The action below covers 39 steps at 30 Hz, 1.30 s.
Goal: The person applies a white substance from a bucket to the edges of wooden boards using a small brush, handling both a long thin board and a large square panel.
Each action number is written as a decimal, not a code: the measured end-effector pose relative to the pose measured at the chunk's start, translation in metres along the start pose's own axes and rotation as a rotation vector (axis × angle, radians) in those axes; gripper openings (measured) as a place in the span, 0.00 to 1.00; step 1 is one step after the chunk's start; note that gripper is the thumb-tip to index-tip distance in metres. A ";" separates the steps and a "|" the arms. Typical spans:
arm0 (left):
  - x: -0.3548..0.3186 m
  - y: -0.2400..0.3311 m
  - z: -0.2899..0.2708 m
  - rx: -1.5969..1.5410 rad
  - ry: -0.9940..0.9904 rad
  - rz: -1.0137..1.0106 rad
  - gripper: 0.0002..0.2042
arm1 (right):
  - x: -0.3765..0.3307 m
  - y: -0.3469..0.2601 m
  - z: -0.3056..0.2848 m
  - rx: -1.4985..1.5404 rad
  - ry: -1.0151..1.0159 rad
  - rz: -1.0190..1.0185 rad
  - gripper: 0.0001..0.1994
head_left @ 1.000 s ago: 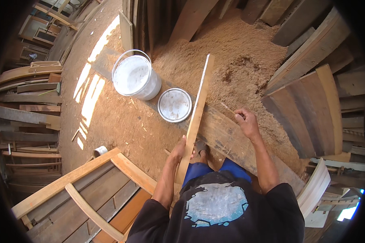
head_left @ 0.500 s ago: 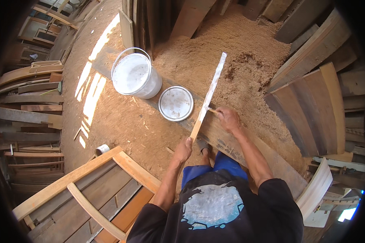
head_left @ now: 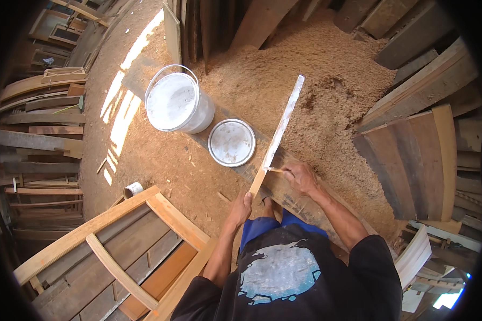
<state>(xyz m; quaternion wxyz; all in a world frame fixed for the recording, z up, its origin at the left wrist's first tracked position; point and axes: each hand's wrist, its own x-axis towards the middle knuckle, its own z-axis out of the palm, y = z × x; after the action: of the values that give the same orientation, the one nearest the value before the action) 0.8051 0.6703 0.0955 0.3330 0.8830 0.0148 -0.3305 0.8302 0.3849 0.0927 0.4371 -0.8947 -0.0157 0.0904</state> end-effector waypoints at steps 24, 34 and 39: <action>0.001 -0.005 0.012 0.000 -0.041 -0.051 0.22 | 0.200 0.119 -0.145 0.001 0.387 0.341 0.12; 0.000 -0.009 0.015 -0.013 -0.066 -0.070 0.22 | 0.138 0.099 -0.110 -0.147 -0.010 0.288 0.11; 0.000 -0.005 0.013 -0.049 -0.055 -0.074 0.23 | 0.087 0.083 -0.076 -0.183 -0.044 0.136 0.11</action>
<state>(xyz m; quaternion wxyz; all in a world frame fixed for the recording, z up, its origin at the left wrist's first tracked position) 0.7965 0.6666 0.0859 0.3423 0.8640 0.0462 -0.3663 0.9244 0.2840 0.0607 0.3458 -0.9277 0.0273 0.1379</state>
